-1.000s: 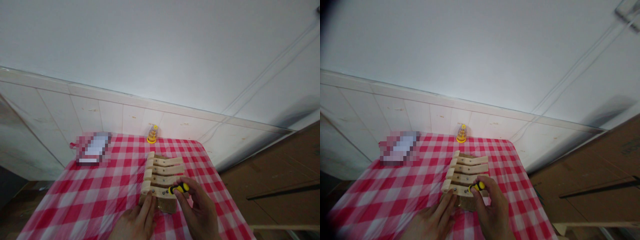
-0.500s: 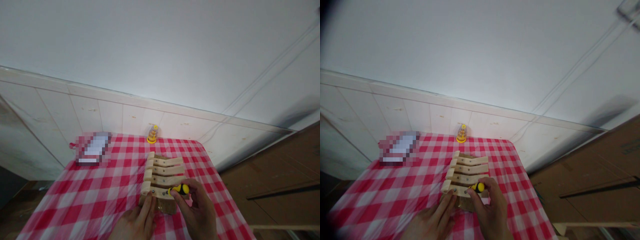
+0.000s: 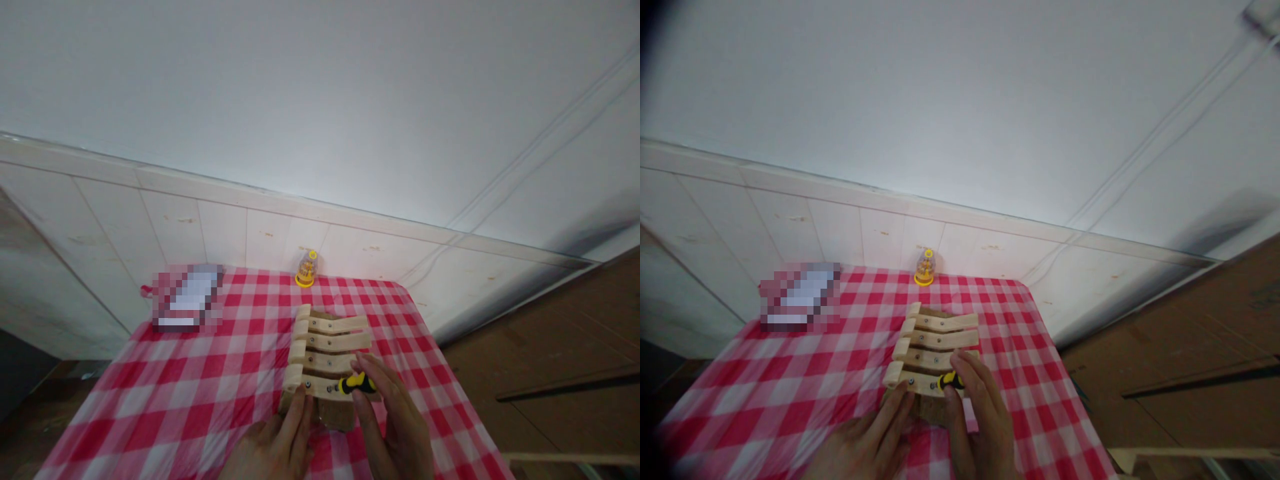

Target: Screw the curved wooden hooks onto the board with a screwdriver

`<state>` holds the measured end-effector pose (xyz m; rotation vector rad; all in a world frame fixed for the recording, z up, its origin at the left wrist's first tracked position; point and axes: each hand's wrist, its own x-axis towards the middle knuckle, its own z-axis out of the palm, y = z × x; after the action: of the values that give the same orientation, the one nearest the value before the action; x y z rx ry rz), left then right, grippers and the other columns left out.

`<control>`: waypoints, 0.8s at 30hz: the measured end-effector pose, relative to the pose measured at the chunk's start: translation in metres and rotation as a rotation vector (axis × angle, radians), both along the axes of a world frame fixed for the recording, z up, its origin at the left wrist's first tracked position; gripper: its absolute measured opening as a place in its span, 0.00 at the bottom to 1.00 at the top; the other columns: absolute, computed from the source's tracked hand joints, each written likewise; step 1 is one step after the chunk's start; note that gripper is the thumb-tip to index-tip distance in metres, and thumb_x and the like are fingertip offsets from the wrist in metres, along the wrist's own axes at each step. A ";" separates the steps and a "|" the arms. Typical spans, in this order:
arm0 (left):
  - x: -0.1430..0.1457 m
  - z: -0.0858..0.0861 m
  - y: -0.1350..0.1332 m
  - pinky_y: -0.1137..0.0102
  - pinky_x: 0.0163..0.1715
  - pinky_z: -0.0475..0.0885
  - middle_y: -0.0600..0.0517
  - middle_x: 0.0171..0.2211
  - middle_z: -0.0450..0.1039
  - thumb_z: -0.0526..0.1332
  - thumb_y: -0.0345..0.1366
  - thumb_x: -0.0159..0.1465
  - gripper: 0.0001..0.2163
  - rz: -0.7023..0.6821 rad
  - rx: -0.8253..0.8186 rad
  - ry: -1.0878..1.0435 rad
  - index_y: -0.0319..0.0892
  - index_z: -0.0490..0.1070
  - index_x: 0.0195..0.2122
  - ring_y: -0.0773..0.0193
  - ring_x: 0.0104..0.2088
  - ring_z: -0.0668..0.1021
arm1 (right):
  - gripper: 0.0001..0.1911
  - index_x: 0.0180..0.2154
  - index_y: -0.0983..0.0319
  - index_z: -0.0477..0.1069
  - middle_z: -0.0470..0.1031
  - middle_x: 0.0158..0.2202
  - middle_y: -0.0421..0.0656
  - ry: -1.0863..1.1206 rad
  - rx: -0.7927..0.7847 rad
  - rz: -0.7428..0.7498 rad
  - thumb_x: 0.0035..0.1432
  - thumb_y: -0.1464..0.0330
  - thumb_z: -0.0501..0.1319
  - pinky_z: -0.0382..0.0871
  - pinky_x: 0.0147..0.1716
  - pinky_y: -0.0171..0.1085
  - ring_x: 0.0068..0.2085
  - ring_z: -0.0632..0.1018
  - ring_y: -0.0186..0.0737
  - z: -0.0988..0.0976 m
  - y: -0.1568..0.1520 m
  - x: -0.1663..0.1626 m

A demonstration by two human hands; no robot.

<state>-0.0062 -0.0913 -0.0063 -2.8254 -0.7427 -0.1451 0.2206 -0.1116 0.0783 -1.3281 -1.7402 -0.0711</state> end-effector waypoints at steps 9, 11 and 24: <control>0.000 -0.008 -0.001 0.67 0.35 0.82 0.33 0.66 0.68 0.57 0.28 0.71 0.21 0.026 -0.042 -0.087 0.38 0.69 0.65 0.51 0.50 0.83 | 0.23 0.61 0.54 0.72 0.85 0.51 0.46 0.034 -0.093 -0.048 0.67 0.75 0.62 0.85 0.49 0.40 0.49 0.87 0.45 -0.007 -0.008 0.007; 0.000 -0.010 -0.001 0.67 0.35 0.82 0.34 0.66 0.69 0.58 0.29 0.71 0.21 0.028 -0.034 -0.077 0.39 0.70 0.65 0.51 0.50 0.83 | 0.22 0.60 0.55 0.72 0.85 0.51 0.46 0.033 -0.085 -0.062 0.67 0.75 0.62 0.85 0.49 0.40 0.49 0.87 0.45 -0.007 -0.007 0.006; 0.001 -0.004 -0.001 0.65 0.40 0.83 0.35 0.66 0.68 0.57 0.27 0.70 0.20 0.027 -0.118 0.002 0.40 0.71 0.63 0.49 0.54 0.82 | 0.15 0.54 0.57 0.76 0.85 0.47 0.48 0.129 -0.078 -0.126 0.66 0.70 0.66 0.86 0.43 0.41 0.44 0.87 0.47 -0.008 -0.005 0.000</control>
<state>-0.0055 -0.0921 -0.0100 -2.9245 -0.8144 -0.0973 0.2203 -0.1167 0.0702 -1.4660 -1.5639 0.0110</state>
